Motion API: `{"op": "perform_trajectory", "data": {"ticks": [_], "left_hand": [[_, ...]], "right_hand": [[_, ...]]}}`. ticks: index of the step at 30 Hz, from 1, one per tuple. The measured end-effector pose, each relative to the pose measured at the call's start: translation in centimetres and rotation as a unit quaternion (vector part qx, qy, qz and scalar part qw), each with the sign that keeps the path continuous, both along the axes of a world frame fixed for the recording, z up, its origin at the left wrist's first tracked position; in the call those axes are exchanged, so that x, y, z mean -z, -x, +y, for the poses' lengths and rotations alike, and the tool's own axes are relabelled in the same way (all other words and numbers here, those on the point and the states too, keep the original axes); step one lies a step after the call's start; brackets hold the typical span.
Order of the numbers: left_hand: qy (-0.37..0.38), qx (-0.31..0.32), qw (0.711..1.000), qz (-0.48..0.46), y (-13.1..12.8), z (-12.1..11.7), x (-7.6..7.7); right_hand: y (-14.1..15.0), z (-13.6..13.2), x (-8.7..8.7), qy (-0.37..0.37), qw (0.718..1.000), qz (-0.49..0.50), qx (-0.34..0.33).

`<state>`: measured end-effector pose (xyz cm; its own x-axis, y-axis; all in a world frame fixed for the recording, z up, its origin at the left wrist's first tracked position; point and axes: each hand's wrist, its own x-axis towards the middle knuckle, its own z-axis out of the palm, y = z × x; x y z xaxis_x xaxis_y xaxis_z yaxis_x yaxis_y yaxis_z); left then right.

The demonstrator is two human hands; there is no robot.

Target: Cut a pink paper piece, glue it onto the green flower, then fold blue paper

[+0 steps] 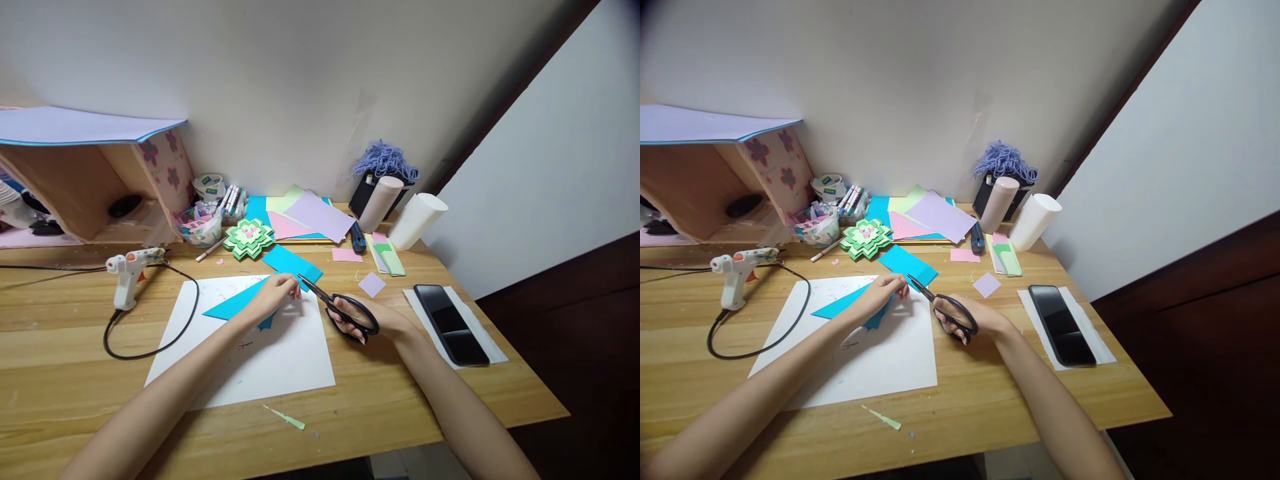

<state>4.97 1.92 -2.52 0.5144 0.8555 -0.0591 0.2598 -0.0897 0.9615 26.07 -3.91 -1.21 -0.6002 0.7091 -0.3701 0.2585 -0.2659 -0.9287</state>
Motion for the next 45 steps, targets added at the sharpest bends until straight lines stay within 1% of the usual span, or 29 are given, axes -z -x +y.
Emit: {"op": "perform_trajectory", "data": {"ticks": [2, 4, 6, 8, 10, 12, 13, 15, 16, 17, 18, 20, 23, 24, 26, 27, 28, 29, 30, 31, 32, 33, 34, 35, 37, 40, 42, 44, 45], "left_hand": [[-0.001, -0.013, 1.000, -0.001, 0.0, -0.1, -0.5], [-0.009, -0.030, 0.999, -0.014, 0.3, -0.2, -1.7], [-0.027, -0.048, 0.997, -0.047, 1.2, 0.3, -3.6], [-0.054, -0.088, 0.991, -0.086, 3.0, 1.4, -5.7], [-0.103, -0.166, 0.973, -0.119, 5.7, 3.2, -7.8], [-0.199, -0.294, 0.925, -0.137, 8.8, 5.5, -9.3], [-0.242, -0.337, 0.899, -0.136, 10.3, 6.7, -9.8], [-0.289, -0.401, 0.865, -0.086, 13.0, 8.9, -10.0], [-0.302, -0.423, 0.854, -0.029, 14.0, 9.7, -9.8], [-0.302, -0.436, 0.846, 0.058, 14.8, 10.4, -9.3], [-0.297, -0.430, 0.838, 0.157, 15.3, 10.9, -8.8], [-0.285, -0.424, 0.832, 0.217, 15.7, 11.2, -7.7], [-0.284, -0.422, 0.818, 0.267, 15.1, 10.1, -6.7], [-0.293, -0.425, 0.806, 0.290, 14.6, 9.4, -6.7], [-0.327, -0.418, 0.763, 0.369, 13.5, 7.8, -6.7], [-0.341, -0.413, 0.748, 0.392, 12.8, 6.8, -6.7], [-0.352, -0.400, 0.746, 0.400, 12.1, 5.8, -6.6], [-0.353, -0.368, 0.762, 0.399, 11.5, 4.7, -6.3], [-0.340, -0.320, 0.793, 0.392, 10.8, 3.6, -5.9], [-0.318, -0.260, 0.828, 0.382, 10.3, 2.5, -5.3], [-0.294, -0.194, 0.859, 0.372, 9.8, 1.5, -4.6], [-0.269, -0.145, 0.879, 0.365, 9.5, 0.5, -3.9], [-0.242, -0.112, 0.892, 0.366, 9.2, -0.2, -3.1], [-0.218, -0.081, 0.900, 0.369, 9.1, -0.9, -2.4], [-0.191, -0.061, 0.909, 0.365, 9.1, -1.6, -1.2], [-0.158, -0.078, 0.923, 0.342, 9.4, -1.6, -0.4], [-0.138, -0.080, 0.933, 0.322, 9.7, -1.5, -0.3], [-0.129, -0.077, 0.943, 0.298, 10.0, -1.4, -0.4], [-0.128, -0.079, 0.946, 0.286, 10.1, -1.4, -0.4]], "right_hand": [[0.0, 0.0, 0.2, 0.021, 1.000, 0.019, 0.003], [0.1, 0.0, 0.6, 0.044, 0.998, 0.040, 0.006], [0.2, 0.0, 1.1, 0.051, 0.997, 0.053, 0.017], [0.2, 0.1, 1.7, 0.054, 0.995, 0.069, 0.042], [0.3, 0.3, 2.3, 0.069, 0.992, 0.092, 0.056], [0.4, 0.4, 2.9, 0.076, 0.989, 0.104, 0.067], [0.4, 0.4, 3.2, 0.081, 0.989, 0.105, 0.068], [0.6, 0.4, 3.8, 0.086, 0.988, 0.106, 0.076], [0.7, 0.4, 4.0, 0.084, 0.988, 0.106, 0.074], [0.8, 0.4, 4.1, 0.082, 0.989, 0.102, 0.076], [0.9, 0.3, 4.2, 0.080, 0.989, 0.096, 0.078], [1.1, 0.3, 4.1, 0.075, 0.990, 0.077, 0.087], [1.3, 0.4, 3.5, 0.042, 0.991, 0.050, 0.114], [1.4, 0.5, 3.2, 0.027, 0.991, 0.041, 0.121], [1.4, 0.7, 2.5, -0.001, 0.990, 0.007, 0.142], [1.3, 0.8, 2.2, -0.023, 0.987, -0.027, 0.158], [1.2, 0.9, 1.9, -0.058, 0.980, -0.075, 0.174], [1.0, 1.1, 1.6, -0.100, 0.966, -0.140, 0.195], [0.8, 1.3, 1.4, -0.160, 0.939, -0.217, 0.215], [0.5, 1.6, 1.3, -0.214, 0.903, -0.299, 0.224], [0.1, 1.8, 1.2, -0.248, 0.857, -0.384, 0.237], [-0.3, 2.1, 1.3, -0.268, 0.814, -0.456, 0.240], [-0.7, 2.3, 1.4, -0.276, 0.782, -0.507, 0.235], [-1.1, 2.6, 1.6, -0.279, 0.759, -0.542, 0.231], [-2.1, 2.9, 2.1, -0.276, 0.731, -0.581, 0.228], [-3.0, 3.2, 2.4, -0.288, 0.705, -0.603, 0.238], [-2.8, 3.1, 2.2, -0.329, 0.678, -0.608, 0.249], [-1.5, 2.9, 1.9, -0.394, 0.654, -0.596, 0.249], [-0.6, 2.8, 1.8, -0.426, 0.658, -0.571, 0.242]]}}
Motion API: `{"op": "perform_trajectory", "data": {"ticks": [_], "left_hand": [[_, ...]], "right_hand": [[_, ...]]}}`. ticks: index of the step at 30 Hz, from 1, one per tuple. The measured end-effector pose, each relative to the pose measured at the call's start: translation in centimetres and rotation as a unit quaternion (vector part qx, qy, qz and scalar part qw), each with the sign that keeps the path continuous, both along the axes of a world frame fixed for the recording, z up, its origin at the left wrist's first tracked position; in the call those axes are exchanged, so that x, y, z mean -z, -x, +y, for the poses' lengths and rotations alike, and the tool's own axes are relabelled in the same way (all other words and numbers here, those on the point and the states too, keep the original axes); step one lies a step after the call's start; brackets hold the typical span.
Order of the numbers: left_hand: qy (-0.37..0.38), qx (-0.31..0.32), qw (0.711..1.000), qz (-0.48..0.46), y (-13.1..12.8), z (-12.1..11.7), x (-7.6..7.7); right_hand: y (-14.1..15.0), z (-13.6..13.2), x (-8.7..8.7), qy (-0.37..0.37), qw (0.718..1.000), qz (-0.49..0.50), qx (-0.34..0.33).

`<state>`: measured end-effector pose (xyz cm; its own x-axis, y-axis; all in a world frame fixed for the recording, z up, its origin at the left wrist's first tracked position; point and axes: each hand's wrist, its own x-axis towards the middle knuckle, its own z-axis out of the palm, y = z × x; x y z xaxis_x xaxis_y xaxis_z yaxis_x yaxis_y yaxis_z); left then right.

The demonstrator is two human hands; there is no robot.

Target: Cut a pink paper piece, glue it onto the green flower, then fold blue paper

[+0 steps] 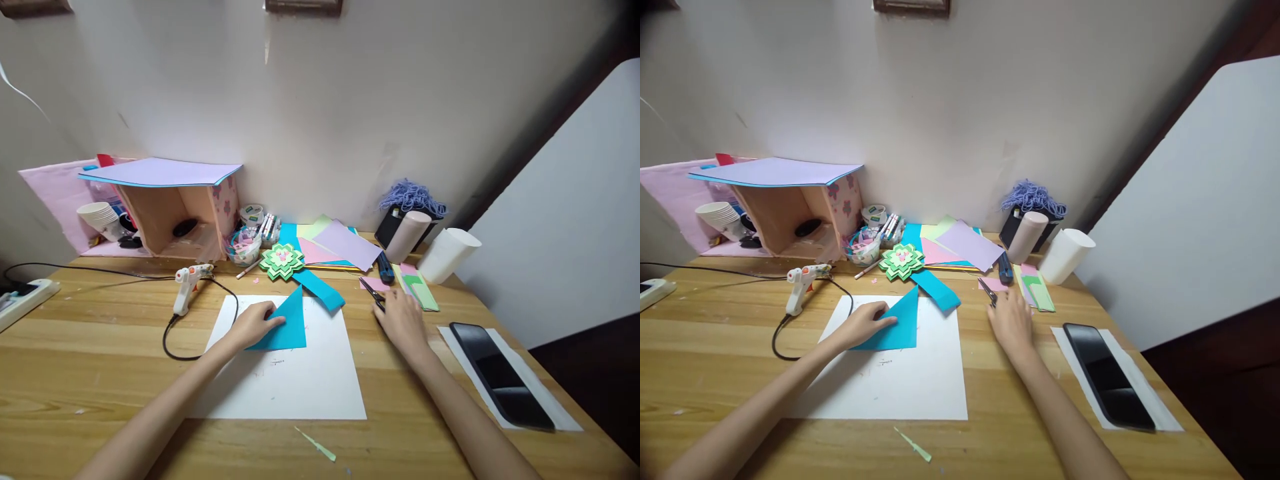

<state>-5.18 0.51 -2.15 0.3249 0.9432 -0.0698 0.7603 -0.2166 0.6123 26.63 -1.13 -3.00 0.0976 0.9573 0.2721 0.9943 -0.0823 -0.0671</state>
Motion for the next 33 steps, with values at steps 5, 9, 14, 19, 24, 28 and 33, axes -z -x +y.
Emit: {"op": "perform_trajectory", "data": {"ticks": [5, 9, 14, 19, 24, 28, 33], "left_hand": [[-0.005, -0.038, 0.996, -0.080, 0.3, -0.4, 0.3], [0.008, -0.064, 0.986, -0.153, 0.1, -0.8, 0.8], [0.024, -0.094, 0.967, -0.236, -0.3, -1.3, 1.5], [0.015, -0.094, 0.959, -0.267, -1.1, -1.7, 1.6], [0.005, -0.072, 0.970, -0.230, -1.8, -2.0, 1.2], [-0.049, -0.030, 0.988, -0.141, -1.7, -2.9, 0.9], [-0.016, 0.028, 0.988, -0.153, -1.8, -3.8, 0.7]], "right_hand": [[5.3, -0.1, 0.6, 0.082, 0.932, 0.105, -0.338], [4.8, 0.5, 1.3, 0.150, 0.917, 0.117, -0.350], [1.1, 0.3, 0.7, 0.097, 0.949, 0.147, -0.260], [5.1, -0.4, -0.1, 0.143, 0.870, 0.425, -0.205], [10.1, 0.1, 0.4, 0.315, 0.670, 0.635, -0.221], [10.6, 0.9, 1.0, 0.264, 0.674, 0.667, -0.176], [10.7, 1.1, 0.6, 0.229, 0.718, 0.632, -0.183]]}}
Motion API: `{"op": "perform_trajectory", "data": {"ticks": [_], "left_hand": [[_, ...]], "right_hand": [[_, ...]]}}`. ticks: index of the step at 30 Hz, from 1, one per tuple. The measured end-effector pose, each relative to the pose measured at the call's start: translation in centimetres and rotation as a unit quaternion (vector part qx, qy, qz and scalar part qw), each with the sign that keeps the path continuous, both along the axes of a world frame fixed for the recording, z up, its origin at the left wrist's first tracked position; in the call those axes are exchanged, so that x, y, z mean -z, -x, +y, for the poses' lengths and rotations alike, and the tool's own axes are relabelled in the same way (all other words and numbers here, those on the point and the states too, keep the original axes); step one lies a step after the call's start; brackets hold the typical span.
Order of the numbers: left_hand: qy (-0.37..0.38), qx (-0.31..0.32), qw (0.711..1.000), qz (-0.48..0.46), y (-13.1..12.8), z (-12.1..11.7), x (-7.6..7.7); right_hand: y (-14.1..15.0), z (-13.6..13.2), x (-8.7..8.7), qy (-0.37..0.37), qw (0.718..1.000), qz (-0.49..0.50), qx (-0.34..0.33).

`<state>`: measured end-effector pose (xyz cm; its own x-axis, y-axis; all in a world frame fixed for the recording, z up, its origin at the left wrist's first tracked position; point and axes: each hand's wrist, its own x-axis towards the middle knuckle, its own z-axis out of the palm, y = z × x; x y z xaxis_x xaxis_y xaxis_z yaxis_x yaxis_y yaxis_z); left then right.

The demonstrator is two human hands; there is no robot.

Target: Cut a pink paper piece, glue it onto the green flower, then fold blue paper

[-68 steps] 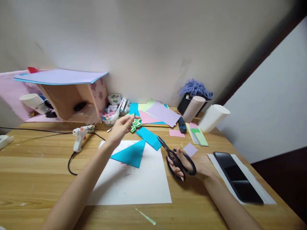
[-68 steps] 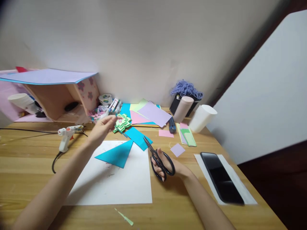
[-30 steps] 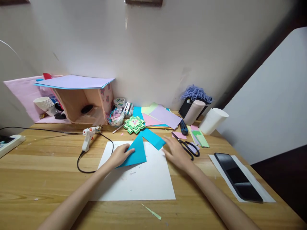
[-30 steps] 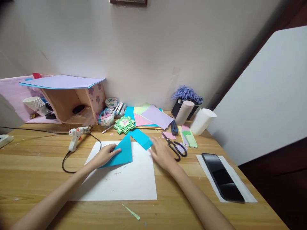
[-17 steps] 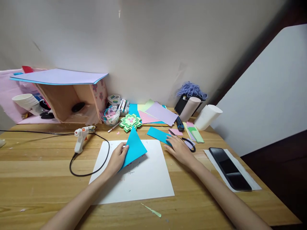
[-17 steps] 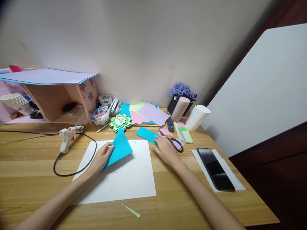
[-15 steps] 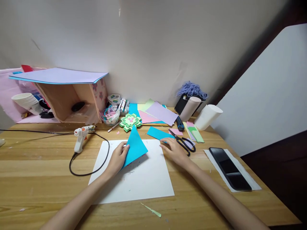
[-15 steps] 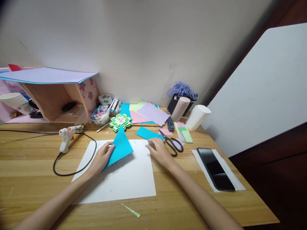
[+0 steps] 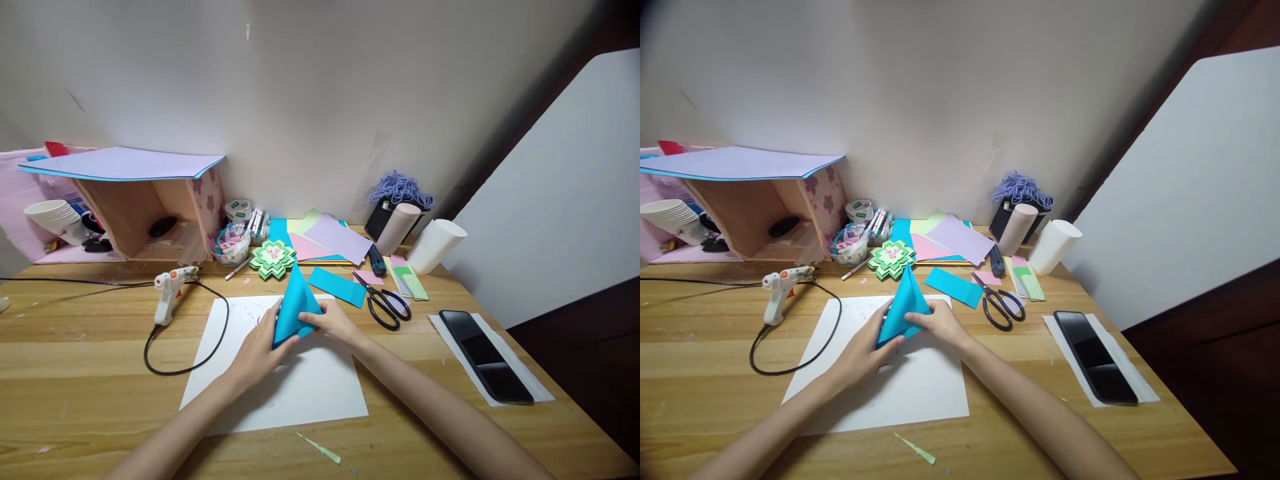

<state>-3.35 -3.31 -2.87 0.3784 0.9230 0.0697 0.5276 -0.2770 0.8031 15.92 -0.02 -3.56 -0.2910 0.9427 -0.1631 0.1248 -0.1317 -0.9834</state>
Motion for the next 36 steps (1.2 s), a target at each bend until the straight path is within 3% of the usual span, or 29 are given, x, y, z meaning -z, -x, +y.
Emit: {"op": "perform_trajectory", "data": {"ticks": [4, 7, 10, 13, 16, 19, 24, 26, 29, 33, 36], "left_hand": [[0.066, -0.040, 0.993, -0.094, 0.1, 0.6, 0.2], [0.158, -0.081, 0.967, -0.185, 0.2, 1.3, 0.7], [0.244, -0.120, 0.932, -0.240, 0.2, 1.6, 1.2], [0.266, -0.104, 0.925, -0.248, 0.6, 1.9, 1.1], [0.183, -0.078, 0.962, -0.185, 1.5, 2.5, 0.8], [0.058, -0.089, 0.991, -0.084, 2.4, 2.9, 0.8], [-0.037, -0.091, 0.995, 0.016, 2.5, 2.8, 1.0], [-0.086, -0.070, 0.993, 0.049, 2.4, 2.7, 0.9], [-0.160, -0.012, 0.981, 0.109, 2.4, 2.6, 0.7], [-0.166, 0.125, 0.969, 0.130, 2.3, 2.5, 0.3], [-0.120, 0.170, 0.968, 0.138, 2.2, 2.1, -0.4]], "right_hand": [[-0.1, -0.2, -0.9, -0.064, 0.997, -0.030, 0.013], [-0.7, -0.4, -1.2, -0.100, 0.994, -0.040, 0.025], [-1.5, -0.8, -0.9, -0.090, 0.994, -0.051, 0.032], [-2.1, -1.4, -0.2, -0.053, 0.997, -0.059, -0.010], [-2.5, -2.0, 0.2, -0.035, 0.995, -0.068, -0.069], [-2.8, -2.5, -0.3, -0.074, 0.989, -0.109, -0.070], [-3.8, -2.6, -1.7, -0.106, 0.963, -0.181, -0.167], [-4.2, -2.6, -1.9, -0.111, 0.953, -0.198, -0.203], [-4.7, -2.5, -1.6, -0.161, 0.942, -0.217, -0.200], [-5.4, -2.2, -0.7, -0.268, 0.912, -0.269, -0.155], [-5.9, -1.8, -0.3, -0.355, 0.866, -0.329, -0.126]]}}
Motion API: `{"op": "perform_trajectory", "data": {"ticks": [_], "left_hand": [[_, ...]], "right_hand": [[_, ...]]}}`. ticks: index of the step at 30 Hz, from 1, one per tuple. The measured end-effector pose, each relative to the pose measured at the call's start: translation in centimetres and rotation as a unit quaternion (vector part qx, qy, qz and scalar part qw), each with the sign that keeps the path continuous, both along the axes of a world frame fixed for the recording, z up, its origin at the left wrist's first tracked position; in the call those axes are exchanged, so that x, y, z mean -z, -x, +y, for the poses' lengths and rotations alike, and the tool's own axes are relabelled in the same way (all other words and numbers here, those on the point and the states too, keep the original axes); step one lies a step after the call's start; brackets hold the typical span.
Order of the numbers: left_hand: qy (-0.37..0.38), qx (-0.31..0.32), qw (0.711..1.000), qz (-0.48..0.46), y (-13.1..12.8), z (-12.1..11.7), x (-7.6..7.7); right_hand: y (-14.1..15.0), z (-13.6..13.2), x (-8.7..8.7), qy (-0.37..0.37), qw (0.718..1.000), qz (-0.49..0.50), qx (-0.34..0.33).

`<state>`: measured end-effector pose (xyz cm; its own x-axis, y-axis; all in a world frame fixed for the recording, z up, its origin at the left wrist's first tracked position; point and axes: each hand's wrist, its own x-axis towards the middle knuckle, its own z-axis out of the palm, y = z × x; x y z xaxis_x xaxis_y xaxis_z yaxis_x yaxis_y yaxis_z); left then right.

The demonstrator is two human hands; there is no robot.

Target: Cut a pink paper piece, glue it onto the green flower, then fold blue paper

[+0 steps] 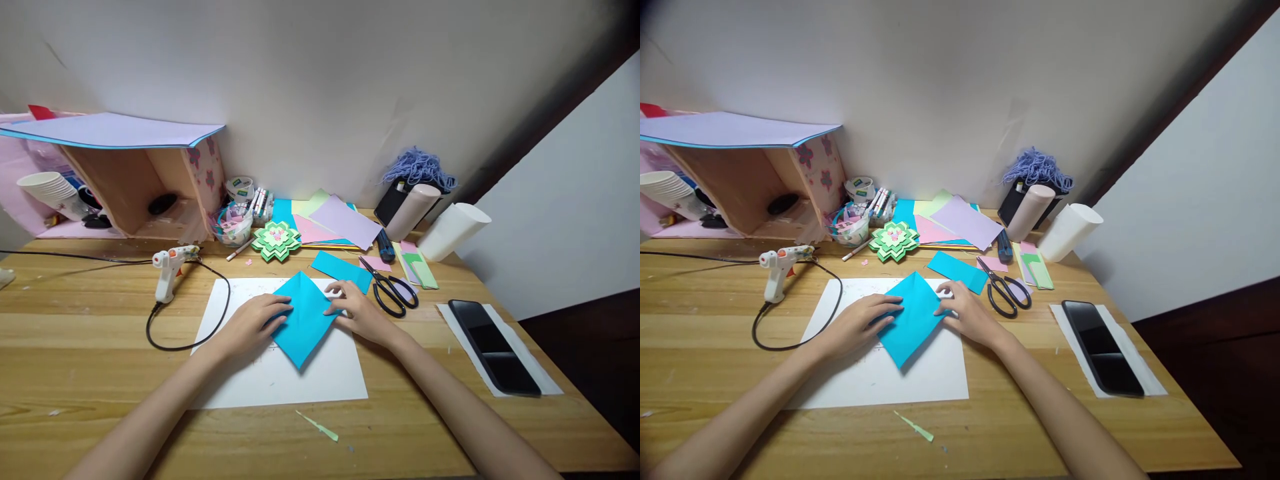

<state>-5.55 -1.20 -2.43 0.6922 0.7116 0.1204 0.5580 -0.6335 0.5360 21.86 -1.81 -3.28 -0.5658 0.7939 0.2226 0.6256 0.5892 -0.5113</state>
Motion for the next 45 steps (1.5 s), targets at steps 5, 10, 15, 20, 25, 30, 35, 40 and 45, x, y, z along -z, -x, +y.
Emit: {"op": "perform_trajectory", "data": {"ticks": [5, 10, 15, 20, 25, 30, 35, 40, 45], "left_hand": [[0.043, 0.018, 0.998, 0.029, 0.1, -0.4, -1.3], [0.030, -0.053, 0.998, 0.002, -0.6, -0.6, -0.4], [0.008, -0.196, 0.981, -0.001, -2.1, -0.1, 1.0], [-0.007, -0.233, 0.972, 0.008, -3.6, 1.1, 1.1], [0.075, -0.268, 0.960, 0.026, -4.9, 2.7, 0.9], [0.105, -0.221, 0.969, -0.023, -5.3, 3.7, 1.2], [0.162, -0.190, 0.952, -0.176, -5.6, 3.6, 1.7], [0.250, -0.173, 0.908, -0.287, -6.2, 2.9, 2.0], [0.264, -0.203, 0.894, -0.300, -6.5, 2.3, 2.3]], "right_hand": [[-0.4, 0.0, -0.4, -0.051, 0.997, -0.052, 0.012], [0.7, -0.3, -0.2, -0.034, 0.996, -0.055, 0.053], [1.7, -0.2, 1.4, 0.020, 0.987, 0.013, 0.159], [2.1, -0.4, 2.1, 0.030, 0.978, 0.029, 0.205], [2.1, -0.6, 1.5, 0.048, 0.974, 0.043, 0.219], [1.5, -0.3, 1.6, 0.074, 0.969, 0.102, 0.214], [0.8, 0.3, 1.8, 0.155, 0.925, 0.251, 0.239], [0.1, 0.9, 1.4, 0.218, 0.897, 0.319, 0.214], [0.0, 1.1, 1.4, 0.211, 0.888, 0.331, 0.239]]}}
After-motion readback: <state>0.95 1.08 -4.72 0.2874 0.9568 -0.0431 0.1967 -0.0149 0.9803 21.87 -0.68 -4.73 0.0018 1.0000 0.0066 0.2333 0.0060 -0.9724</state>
